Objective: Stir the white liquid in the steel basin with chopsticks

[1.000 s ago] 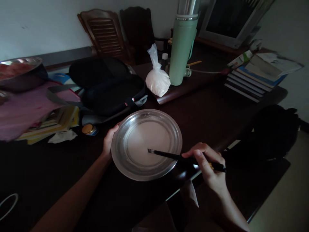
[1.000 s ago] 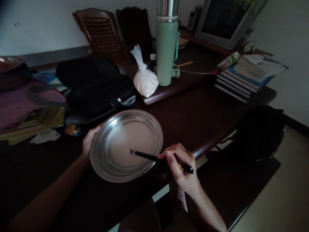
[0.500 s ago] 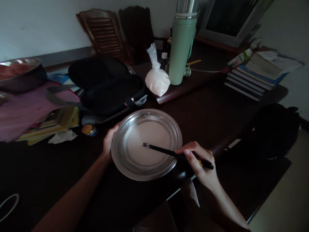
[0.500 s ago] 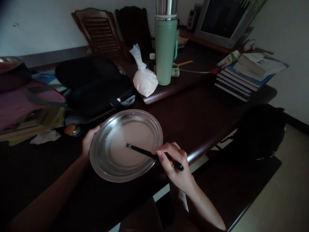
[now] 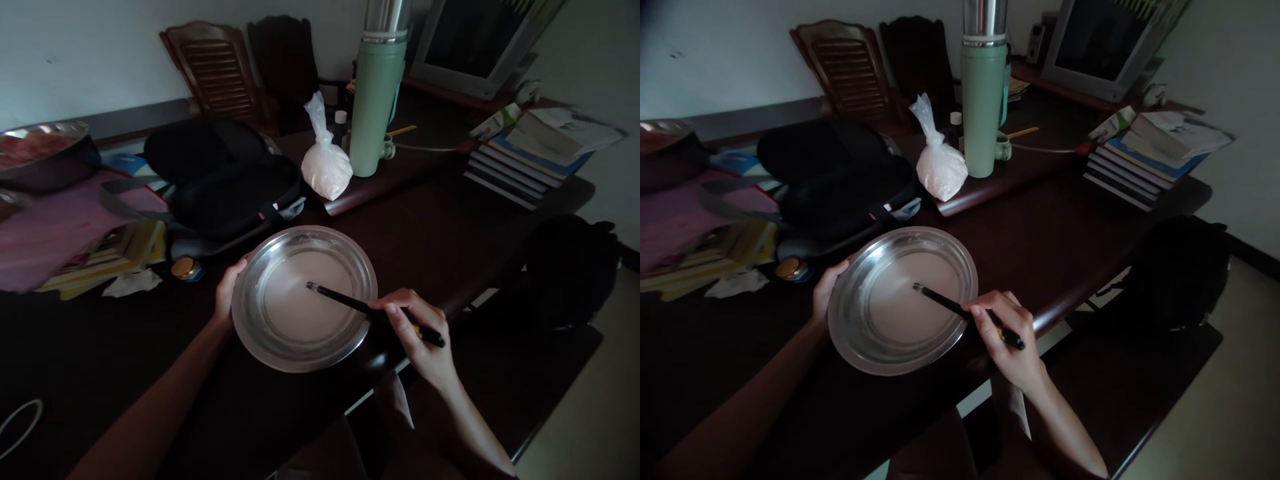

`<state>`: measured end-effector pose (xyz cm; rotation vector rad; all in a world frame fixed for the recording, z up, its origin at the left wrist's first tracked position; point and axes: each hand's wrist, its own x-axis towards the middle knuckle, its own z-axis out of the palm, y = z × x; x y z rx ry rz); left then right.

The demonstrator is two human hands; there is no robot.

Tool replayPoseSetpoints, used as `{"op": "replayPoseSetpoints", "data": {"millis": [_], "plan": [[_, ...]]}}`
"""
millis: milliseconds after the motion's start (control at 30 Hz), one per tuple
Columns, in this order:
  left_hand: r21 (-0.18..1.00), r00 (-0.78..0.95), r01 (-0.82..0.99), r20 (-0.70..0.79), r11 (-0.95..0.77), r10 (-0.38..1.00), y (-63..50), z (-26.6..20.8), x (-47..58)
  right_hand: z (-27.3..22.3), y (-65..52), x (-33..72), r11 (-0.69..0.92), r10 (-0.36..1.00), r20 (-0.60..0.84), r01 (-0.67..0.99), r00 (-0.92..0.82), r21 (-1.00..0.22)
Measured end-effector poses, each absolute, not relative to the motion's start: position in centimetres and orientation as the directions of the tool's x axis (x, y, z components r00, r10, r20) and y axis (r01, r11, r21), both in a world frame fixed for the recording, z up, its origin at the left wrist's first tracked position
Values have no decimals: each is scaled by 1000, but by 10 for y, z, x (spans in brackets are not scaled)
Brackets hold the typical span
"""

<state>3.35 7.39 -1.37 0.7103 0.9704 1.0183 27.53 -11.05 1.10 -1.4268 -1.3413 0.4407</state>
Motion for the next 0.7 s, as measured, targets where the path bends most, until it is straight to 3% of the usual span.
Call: {"op": "replayPoseSetpoints", "data": {"millis": [133,333,500,700], "plan": [[856,215,-363,-308,369,927,75,-14,34,12,-116,278,182,852,364,438,376,-880],[852,217,-369,-309,371,926,75,-13,34,9,-111,276,223,887,375,464,268,-858],[843,210,-377,-325,383,922,75,-12,35,11,-115,279,174,852,369,464,372,-868],[850,224,-364,-318,382,921,73,-9,35,11,-112,275,227,891,382,487,246,-843]]}}
